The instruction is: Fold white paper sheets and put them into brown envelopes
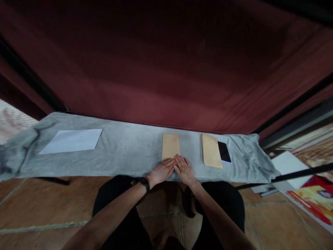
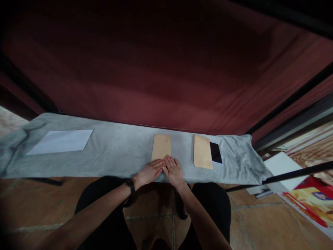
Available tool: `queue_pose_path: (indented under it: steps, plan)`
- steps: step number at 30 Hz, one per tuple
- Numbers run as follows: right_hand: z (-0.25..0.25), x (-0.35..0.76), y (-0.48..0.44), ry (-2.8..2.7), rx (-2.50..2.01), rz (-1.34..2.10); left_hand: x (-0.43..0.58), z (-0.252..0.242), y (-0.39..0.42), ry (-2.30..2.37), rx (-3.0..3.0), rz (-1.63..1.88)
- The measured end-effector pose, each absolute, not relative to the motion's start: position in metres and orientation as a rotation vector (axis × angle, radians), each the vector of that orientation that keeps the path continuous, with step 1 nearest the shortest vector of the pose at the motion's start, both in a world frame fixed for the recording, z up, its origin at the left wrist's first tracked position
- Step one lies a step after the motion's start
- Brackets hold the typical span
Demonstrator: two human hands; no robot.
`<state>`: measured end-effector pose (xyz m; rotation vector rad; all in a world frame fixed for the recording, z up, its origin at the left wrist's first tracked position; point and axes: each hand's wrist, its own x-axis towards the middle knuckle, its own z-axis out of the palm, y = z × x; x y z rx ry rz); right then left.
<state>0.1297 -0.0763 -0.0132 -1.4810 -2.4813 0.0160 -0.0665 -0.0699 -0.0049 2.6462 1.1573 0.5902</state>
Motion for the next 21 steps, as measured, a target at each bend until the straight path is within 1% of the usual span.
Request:
queue_pose_path:
  steps: [6,12,15,21]
  plan:
    - [-0.012,0.129,-0.076,-2.458,-1.460,0.002,-0.057,-0.002,-0.047,1.349,2.597,0.574]
    - [-0.020,0.130,-0.073,-2.406,-1.422,0.012,-0.052,-0.009,0.017,1.491,2.593,0.402]
    - [-0.020,0.130,-0.072,-2.387,-1.414,0.015,-0.048,-0.008,0.047,1.552,2.559,0.390]
    - [-0.016,0.127,-0.073,-2.353,-1.453,0.034,-0.046,-0.001,0.074,1.524,2.558,0.351]
